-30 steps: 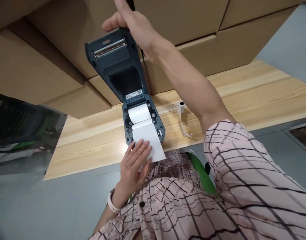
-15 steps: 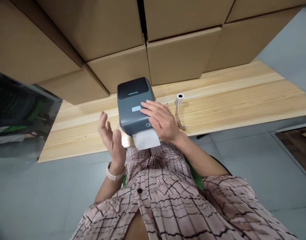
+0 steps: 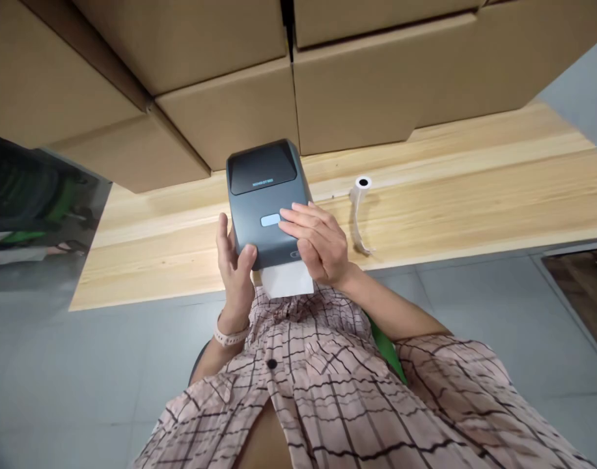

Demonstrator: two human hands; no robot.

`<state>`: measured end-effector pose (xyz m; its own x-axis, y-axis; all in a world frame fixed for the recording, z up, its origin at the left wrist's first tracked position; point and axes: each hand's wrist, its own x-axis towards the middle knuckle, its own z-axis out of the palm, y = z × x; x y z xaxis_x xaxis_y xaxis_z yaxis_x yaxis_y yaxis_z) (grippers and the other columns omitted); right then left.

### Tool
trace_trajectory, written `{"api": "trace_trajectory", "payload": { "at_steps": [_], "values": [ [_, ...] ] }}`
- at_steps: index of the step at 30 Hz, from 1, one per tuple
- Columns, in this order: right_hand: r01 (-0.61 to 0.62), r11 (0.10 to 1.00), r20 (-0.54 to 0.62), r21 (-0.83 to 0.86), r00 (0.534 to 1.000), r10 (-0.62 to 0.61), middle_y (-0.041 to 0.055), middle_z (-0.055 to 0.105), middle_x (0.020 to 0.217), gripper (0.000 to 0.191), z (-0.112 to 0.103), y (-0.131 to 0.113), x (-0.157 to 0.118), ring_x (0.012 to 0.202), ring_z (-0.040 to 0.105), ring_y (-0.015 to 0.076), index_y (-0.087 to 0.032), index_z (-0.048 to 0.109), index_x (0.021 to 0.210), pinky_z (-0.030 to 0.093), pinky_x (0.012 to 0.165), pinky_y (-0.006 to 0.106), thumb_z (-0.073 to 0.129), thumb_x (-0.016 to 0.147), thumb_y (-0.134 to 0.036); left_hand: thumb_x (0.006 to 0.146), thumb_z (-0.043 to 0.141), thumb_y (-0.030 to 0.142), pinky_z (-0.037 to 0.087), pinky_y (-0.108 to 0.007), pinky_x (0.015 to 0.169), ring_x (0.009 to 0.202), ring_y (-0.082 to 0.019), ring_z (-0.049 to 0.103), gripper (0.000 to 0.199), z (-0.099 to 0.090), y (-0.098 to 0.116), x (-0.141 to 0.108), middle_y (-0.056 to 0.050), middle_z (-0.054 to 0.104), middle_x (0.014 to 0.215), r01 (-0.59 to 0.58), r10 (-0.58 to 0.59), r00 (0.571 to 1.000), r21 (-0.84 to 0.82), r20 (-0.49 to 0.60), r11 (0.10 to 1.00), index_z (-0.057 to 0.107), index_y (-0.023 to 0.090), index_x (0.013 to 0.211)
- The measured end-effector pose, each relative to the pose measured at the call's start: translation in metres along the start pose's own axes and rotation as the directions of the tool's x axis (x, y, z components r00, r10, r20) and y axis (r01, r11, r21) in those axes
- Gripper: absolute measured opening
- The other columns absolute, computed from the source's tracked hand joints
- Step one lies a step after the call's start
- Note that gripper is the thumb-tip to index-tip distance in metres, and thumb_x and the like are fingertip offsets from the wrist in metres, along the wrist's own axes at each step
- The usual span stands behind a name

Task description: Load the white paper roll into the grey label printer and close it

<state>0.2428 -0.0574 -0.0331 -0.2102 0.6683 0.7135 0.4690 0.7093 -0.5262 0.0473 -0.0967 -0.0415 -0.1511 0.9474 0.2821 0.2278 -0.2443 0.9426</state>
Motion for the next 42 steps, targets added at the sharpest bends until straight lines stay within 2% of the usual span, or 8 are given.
{"api": "trace_trajectory", "payload": {
  "at_steps": [4,7,10,17,22,30,34,42],
  "values": [
    [0.066,0.996,-0.052,0.054,0.997,-0.063,0.0038,0.082,0.133,0.05,-0.003,-0.003,0.004,0.133,0.073,0.0301,-0.03,0.081,0.129,0.056,0.116,0.059,0.035,0.109,-0.03,0.105,0.062,0.053,0.048,-0.05,0.125,0.158,-0.031,0.047,0.076,0.0,0.007,-0.03,-0.01,0.039,0.175,0.045,-0.043,0.995,0.021,-0.086,0.999,0.026,0.039,0.169],
    [0.1,0.991,-0.072,0.09,0.993,-0.093,0.0064,0.082,0.132,0.046,-0.006,-0.006,0.008,0.132,0.073,0.0282,-0.025,0.081,0.128,0.057,0.115,0.055,0.039,0.108,-0.022,0.1,0.071,0.052,0.06,-0.036,0.085,0.097,-0.021,0.07,0.034,0.001,0.011,-0.062,-0.007,0.072,0.115,0.074,-0.059,0.965,0.049,-0.254,0.996,0.067,0.028,0.124],
    [0.108,0.99,-0.091,0.094,0.991,-0.1,0.0082,0.082,0.132,0.045,-0.005,-0.008,0.008,0.132,0.073,0.0272,-0.022,0.081,0.125,0.056,0.115,0.054,0.04,0.108,-0.02,0.093,0.076,0.058,0.044,-0.027,0.058,0.058,-0.012,0.05,0.046,0.002,0.019,-0.07,0.003,0.055,0.062,0.312,-0.314,0.949,-0.087,-0.002,0.946,0.061,0.021,0.07],
    [0.132,0.99,-0.054,0.041,0.99,-0.129,0.0066,0.082,0.131,0.043,-0.006,-0.004,0.01,0.131,0.072,0.0273,-0.023,0.08,0.128,0.055,0.111,0.051,0.04,0.11,-0.023,0.078,0.087,0.067,0.026,-0.022,0.042,0.037,-0.004,0.035,0.06,0.006,0.035,-0.043,0.003,0.056,0.049,0.61,-0.508,0.789,-0.35,0.345,0.711,0.061,0.018,0.056],
    [0.136,0.971,0.09,-0.197,0.989,-0.12,0.0043,0.077,0.139,0.042,-0.01,-0.009,0.021,0.117,0.068,0.0272,-0.028,0.077,0.132,0.049,0.1,0.05,0.039,0.114,-0.032,0.084,0.081,0.068,0.035,-0.022,0.048,0.045,-0.008,0.048,0.06,-0.007,0.025,-0.057,0.0,0.06,0.051,0.505,-0.452,0.854,-0.204,0.259,0.839,0.065,0.017,0.058],
    [0.198,0.962,0.275,-0.187,0.951,-0.143,0.0004,0.071,0.153,0.032,-0.016,-0.012,0.046,0.154,0.051,0.0313,-0.029,0.078,0.113,0.024,0.133,0.062,0.05,0.114,-0.044,0.104,0.065,0.05,0.06,-0.031,0.083,0.092,-0.019,0.075,0.034,-0.03,0.009,-0.034,-0.007,0.081,0.101,0.008,-0.012,0.954,-0.014,-0.3,1.0,0.081,0.021,0.111],
    [-0.146,0.986,0.155,0.08,0.979,0.133,0.0009,0.047,0.175,0.043,-0.024,-0.002,0.018,0.166,0.038,0.0292,-0.035,0.064,0.15,0.03,0.136,0.062,0.044,0.115,-0.048,0.109,0.059,0.046,0.037,-0.049,0.134,0.163,-0.029,0.043,0.059,-0.025,0.001,-0.029,-0.008,0.047,0.175,-0.054,0.061,0.992,0.067,-0.112,0.996,0.049,0.033,0.166],
    [-0.45,0.794,0.168,0.408,0.892,0.419,-0.0041,0.042,0.177,0.058,-0.016,0.004,-0.029,0.168,0.035,0.0309,-0.04,0.05,0.166,0.025,0.141,0.06,0.045,0.112,-0.06,0.111,0.048,0.052,0.02,-0.059,0.142,0.174,-0.032,0.014,0.067,-0.017,-0.012,-0.037,-0.001,0.022,0.186,-0.106,0.108,0.994,0.12,-0.01,0.987,0.029,0.039,0.175]
  ]
}}
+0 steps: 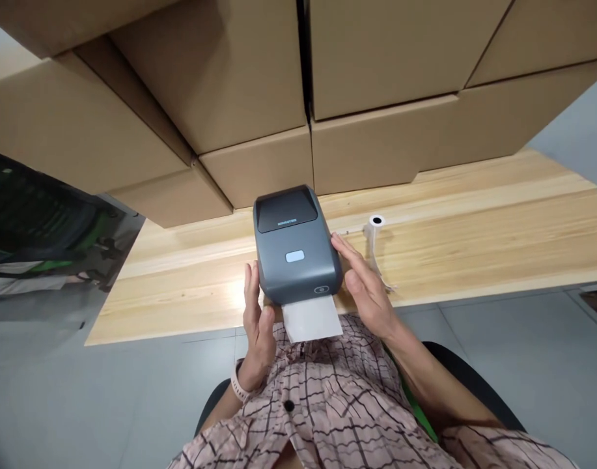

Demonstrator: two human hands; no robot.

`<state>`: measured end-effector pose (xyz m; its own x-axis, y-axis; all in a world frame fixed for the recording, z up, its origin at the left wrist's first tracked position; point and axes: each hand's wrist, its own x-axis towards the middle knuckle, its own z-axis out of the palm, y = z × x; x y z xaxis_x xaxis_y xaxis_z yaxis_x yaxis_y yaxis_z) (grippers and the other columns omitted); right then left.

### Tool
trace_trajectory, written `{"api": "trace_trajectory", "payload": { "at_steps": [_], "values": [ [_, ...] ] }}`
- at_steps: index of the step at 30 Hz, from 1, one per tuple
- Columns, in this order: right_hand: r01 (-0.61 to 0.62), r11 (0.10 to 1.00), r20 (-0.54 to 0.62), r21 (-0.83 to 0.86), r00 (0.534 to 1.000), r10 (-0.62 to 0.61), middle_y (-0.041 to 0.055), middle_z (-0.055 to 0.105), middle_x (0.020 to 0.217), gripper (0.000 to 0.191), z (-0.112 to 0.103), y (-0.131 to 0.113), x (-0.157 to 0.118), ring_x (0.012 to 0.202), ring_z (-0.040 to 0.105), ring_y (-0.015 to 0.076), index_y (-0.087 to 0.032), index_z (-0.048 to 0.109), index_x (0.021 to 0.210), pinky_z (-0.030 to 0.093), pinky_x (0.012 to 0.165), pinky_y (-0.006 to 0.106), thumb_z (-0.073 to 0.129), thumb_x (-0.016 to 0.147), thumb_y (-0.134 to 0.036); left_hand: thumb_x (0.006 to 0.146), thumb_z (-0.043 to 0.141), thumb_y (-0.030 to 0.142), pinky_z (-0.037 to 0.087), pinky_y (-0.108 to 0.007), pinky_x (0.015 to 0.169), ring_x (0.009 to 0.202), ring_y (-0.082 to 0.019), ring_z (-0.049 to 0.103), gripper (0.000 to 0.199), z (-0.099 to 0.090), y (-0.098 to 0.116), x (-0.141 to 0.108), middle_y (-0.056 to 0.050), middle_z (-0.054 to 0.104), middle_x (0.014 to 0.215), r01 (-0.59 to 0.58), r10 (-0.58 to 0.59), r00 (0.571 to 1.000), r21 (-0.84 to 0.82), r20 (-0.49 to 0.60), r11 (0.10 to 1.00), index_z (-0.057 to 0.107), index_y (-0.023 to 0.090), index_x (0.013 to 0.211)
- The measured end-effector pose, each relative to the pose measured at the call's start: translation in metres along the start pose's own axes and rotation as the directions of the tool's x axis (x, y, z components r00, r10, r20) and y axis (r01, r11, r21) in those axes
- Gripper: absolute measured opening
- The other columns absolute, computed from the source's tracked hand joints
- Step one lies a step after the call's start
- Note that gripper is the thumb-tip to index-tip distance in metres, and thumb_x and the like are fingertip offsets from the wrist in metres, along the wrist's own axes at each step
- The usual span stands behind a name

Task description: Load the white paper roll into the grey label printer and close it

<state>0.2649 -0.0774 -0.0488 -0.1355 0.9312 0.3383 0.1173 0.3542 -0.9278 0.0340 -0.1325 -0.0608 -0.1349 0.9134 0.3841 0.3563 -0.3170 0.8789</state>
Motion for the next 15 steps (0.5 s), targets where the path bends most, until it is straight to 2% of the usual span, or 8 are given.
{"api": "trace_trajectory", "payload": {
  "at_steps": [3,5,7,10,12,13,15],
  "values": [
    [0.004,0.999,0.024,0.046,1.0,-0.005,-0.0061,0.043,0.177,0.057,-0.004,-0.005,0.002,0.169,0.033,0.0306,-0.042,0.05,0.165,0.024,0.142,0.059,0.04,0.113,-0.06,0.112,0.043,0.055,0.022,-0.058,0.141,0.174,-0.032,0.015,0.065,-0.002,0.0,0.006,-0.002,0.029,0.184,-0.025,0.025,0.999,-0.007,-0.023,1.0,0.036,0.035,0.173],
    [0.028,0.999,0.051,0.033,0.998,-0.03,-0.0078,0.042,0.178,0.058,-0.01,-0.014,0.011,0.169,0.031,0.0311,-0.044,0.049,0.165,0.024,0.142,0.059,0.035,0.112,-0.064,0.112,0.04,0.055,0.019,-0.057,0.142,0.173,-0.032,0.02,0.063,-0.005,0.004,0.019,-0.003,0.037,0.181,-0.109,0.108,0.993,-0.011,-0.039,0.994,0.041,0.033,0.171],
    [0.097,0.994,0.097,-0.051,0.991,-0.092,-0.0082,0.038,0.179,0.064,-0.017,-0.025,0.03,0.17,0.03,0.0323,-0.046,0.042,0.169,0.024,0.141,0.061,0.033,0.11,-0.07,0.113,0.04,0.055,0.017,-0.055,0.143,0.17,-0.032,0.03,0.062,-0.01,0.011,0.043,-0.004,0.046,0.176,-0.227,0.226,0.972,-0.024,-0.061,0.974,0.045,0.032,0.169],
    [0.295,0.928,0.161,-0.226,0.951,-0.263,-0.0036,0.029,0.183,0.08,-0.021,-0.044,0.081,0.17,0.026,0.0346,-0.044,0.023,0.175,0.022,0.14,0.065,0.039,0.105,-0.079,0.111,0.051,0.051,0.036,-0.05,0.137,0.161,-0.029,0.048,0.059,-0.018,0.017,0.095,-0.003,0.053,0.172,-0.343,0.325,0.934,-0.118,-0.149,0.932,0.045,0.037,0.168],
    [0.4,0.865,0.123,-0.304,0.917,-0.38,0.0012,0.035,0.181,0.081,-0.017,-0.055,0.124,0.168,0.031,0.0344,-0.041,0.024,0.175,0.023,0.139,0.065,0.039,0.105,-0.079,0.107,0.061,0.05,0.04,-0.048,0.133,0.154,-0.029,0.056,0.058,-0.021,0.011,0.129,-0.005,0.064,0.16,-0.327,0.292,0.933,-0.158,-0.209,0.932,0.051,0.037,0.163],
    [0.417,0.847,0.091,-0.332,0.907,-0.411,0.0017,0.039,0.179,0.078,-0.013,-0.06,0.145,0.166,0.035,0.0333,-0.041,0.026,0.174,0.025,0.139,0.063,0.038,0.106,-0.079,0.106,0.065,0.051,0.041,-0.048,0.131,0.15,-0.028,0.06,0.057,-0.022,0.005,0.143,-0.007,0.07,0.151,-0.269,0.234,0.95,-0.166,-0.205,0.949,0.056,0.034,0.159],
    [0.404,0.832,0.038,-0.38,0.906,-0.423,-0.0007,0.041,0.177,0.074,-0.005,-0.067,0.185,0.165,0.038,0.0306,-0.043,0.026,0.172,0.029,0.139,0.058,0.034,0.107,-0.077,0.098,0.074,0.056,0.051,-0.044,0.118,0.137,-0.029,0.068,0.058,-0.023,-0.01,0.16,-0.01,0.074,0.14,-0.103,0.07,0.984,-0.203,-0.164,0.974,0.066,0.028,0.147]
  ]
}}
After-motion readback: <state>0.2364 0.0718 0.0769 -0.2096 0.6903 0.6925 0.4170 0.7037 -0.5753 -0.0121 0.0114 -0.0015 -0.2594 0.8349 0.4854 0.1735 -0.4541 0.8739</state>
